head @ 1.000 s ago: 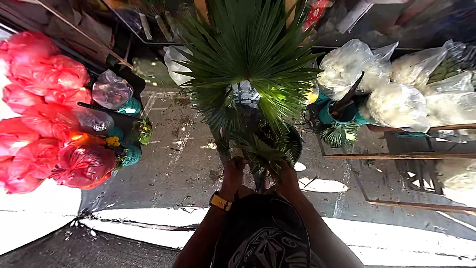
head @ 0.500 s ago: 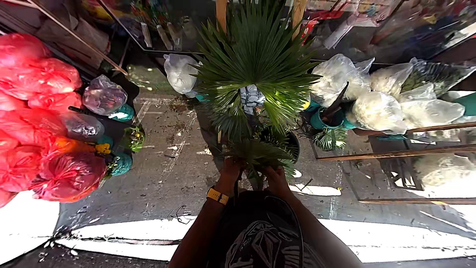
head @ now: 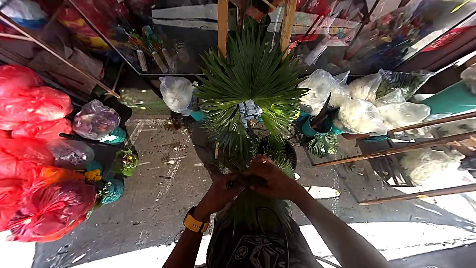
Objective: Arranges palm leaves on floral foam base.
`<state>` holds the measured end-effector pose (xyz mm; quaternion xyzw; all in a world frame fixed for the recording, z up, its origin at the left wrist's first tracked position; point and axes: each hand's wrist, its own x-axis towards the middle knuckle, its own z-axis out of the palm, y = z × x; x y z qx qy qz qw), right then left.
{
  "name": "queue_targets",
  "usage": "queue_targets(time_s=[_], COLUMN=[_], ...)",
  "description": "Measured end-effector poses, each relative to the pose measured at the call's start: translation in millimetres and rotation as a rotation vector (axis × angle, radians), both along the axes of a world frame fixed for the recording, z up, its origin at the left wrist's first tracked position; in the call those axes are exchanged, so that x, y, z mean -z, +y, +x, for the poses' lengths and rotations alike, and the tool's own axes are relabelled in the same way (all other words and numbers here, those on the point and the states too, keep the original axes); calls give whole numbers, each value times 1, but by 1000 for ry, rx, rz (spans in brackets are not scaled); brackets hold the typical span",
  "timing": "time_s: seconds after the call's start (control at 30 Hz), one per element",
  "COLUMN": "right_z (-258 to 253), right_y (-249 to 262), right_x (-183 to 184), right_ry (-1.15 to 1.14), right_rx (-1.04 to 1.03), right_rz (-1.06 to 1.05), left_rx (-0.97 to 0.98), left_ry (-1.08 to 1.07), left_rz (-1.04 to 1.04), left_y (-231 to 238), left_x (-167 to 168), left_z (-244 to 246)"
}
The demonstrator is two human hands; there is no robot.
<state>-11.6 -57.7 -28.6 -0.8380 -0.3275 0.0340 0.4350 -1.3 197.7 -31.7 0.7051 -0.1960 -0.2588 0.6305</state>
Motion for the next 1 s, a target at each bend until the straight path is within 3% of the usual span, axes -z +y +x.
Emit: queue_targets(time_s=[0.1, 0.23, 0.3, 0.4, 0.47, 0.53, 0.63, 0.77, 0.83, 1.0], right_z=[3, 10, 15, 34, 53, 74, 111, 130, 132, 133], right_y=[1, 3, -2, -36, -56, -59, -40, 9, 30, 48], right_x=[-1, 8, 15, 40, 67, 91, 130, 167, 168, 161], right_ry=[106, 456, 591, 677, 701, 709, 774, 748, 768, 799], right_rx=[-118, -150, -14, 378, 647, 777, 813, 837, 835, 780], right_rz=[-90, -33, -111, -520, -734, -805, -540, 327, 659, 754], left_rx=[63, -1, -153, -429, -537, -586, -594, -569, -565, -515], left_ry=[-128, -200, -219, -218, -159, -94, 25, 143, 179, 204], left_rz=[42, 240, 372, 529, 579, 603, 663, 726, 727, 726], left_y=[8, 5, 13, 57, 92, 120, 141, 146, 146, 146], left_x=[6, 15, 21, 32, 36, 45, 58, 69, 73, 76], left_z=[-2, 4, 10, 11, -2, -23, -59, -96, -107, -117])
